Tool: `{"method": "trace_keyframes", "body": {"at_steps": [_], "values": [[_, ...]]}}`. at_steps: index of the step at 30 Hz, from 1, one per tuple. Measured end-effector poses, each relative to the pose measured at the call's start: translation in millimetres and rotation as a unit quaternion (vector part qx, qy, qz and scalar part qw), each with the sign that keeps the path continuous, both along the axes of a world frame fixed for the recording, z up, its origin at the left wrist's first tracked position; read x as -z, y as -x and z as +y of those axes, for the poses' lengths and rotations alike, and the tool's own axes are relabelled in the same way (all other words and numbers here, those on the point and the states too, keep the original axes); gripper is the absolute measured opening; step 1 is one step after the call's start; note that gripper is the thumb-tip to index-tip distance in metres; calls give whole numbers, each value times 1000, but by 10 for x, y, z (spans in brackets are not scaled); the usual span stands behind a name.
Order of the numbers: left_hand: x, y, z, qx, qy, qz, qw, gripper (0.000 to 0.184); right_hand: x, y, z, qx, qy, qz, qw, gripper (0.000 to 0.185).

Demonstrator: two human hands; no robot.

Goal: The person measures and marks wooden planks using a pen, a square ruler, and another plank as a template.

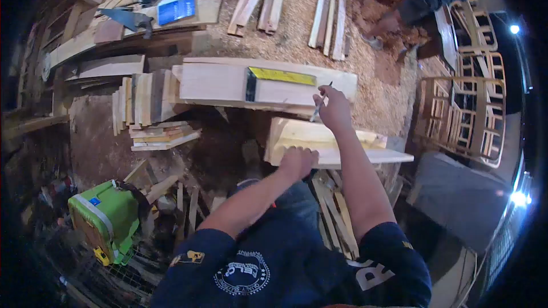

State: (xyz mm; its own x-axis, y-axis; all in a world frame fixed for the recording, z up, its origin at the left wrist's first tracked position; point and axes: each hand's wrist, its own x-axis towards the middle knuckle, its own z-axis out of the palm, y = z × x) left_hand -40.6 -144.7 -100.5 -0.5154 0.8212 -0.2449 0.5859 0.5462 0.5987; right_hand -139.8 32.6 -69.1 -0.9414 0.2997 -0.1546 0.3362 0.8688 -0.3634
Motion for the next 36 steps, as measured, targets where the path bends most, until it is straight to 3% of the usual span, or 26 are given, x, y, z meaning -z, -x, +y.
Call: {"method": "trace_keyframes", "body": {"at_steps": [1,2,6,9,12,13,14,16,18,21,24,30,33,36], "values": [[-18,-9,9,6,16,-9,1000,19,-41,-204,97,11,43,-9,999,35],[-17,-24,17,3,23,-27,999,20,-89,-429,192,-3,57,72,996,29],[82,-29,-22,-33,-7,-47,998,26,-490,-1306,344,133,125,80,980,27],[100,-39,-187,-80,-38,-30,996,31,-392,-2173,469,308,354,41,882,35],[98,-49,-329,-119,-102,-55,986,30,-296,-3073,458,426,496,-61,754,46],[199,-80,-361,-128,-136,-49,981,27,-120,-3471,456,257,355,-99,893,49],[186,-67,-352,-129,-117,-51,983,28,12,-3805,457,71,189,-134,970,53],[112,-19,-315,-138,-77,-50,986,29,-79,-4009,288,-10,133,-453,882,55],[89,85,-306,-158,-89,-61,981,31,-97,-4257,162,-50,172,-524,832,59],[12,203,-244,-159,-48,-54,985,32,725,-5263,220,-82,274,-279,916,55],[-138,200,-177,-154,-27,-40,987,31,398,-5063,421,-128,298,-358,876,50],[173,110,-256,-158,-57,0,986,31,-14,-5082,430,-90,561,-306,764,26],[360,54,-291,-195,-93,-59,975,30,80,-4941,329,-118,439,-298,839,17],[905,67,-483,-232,-175,-124,949,29,144,-4581,314,-158,271,-373,873,15]]}}
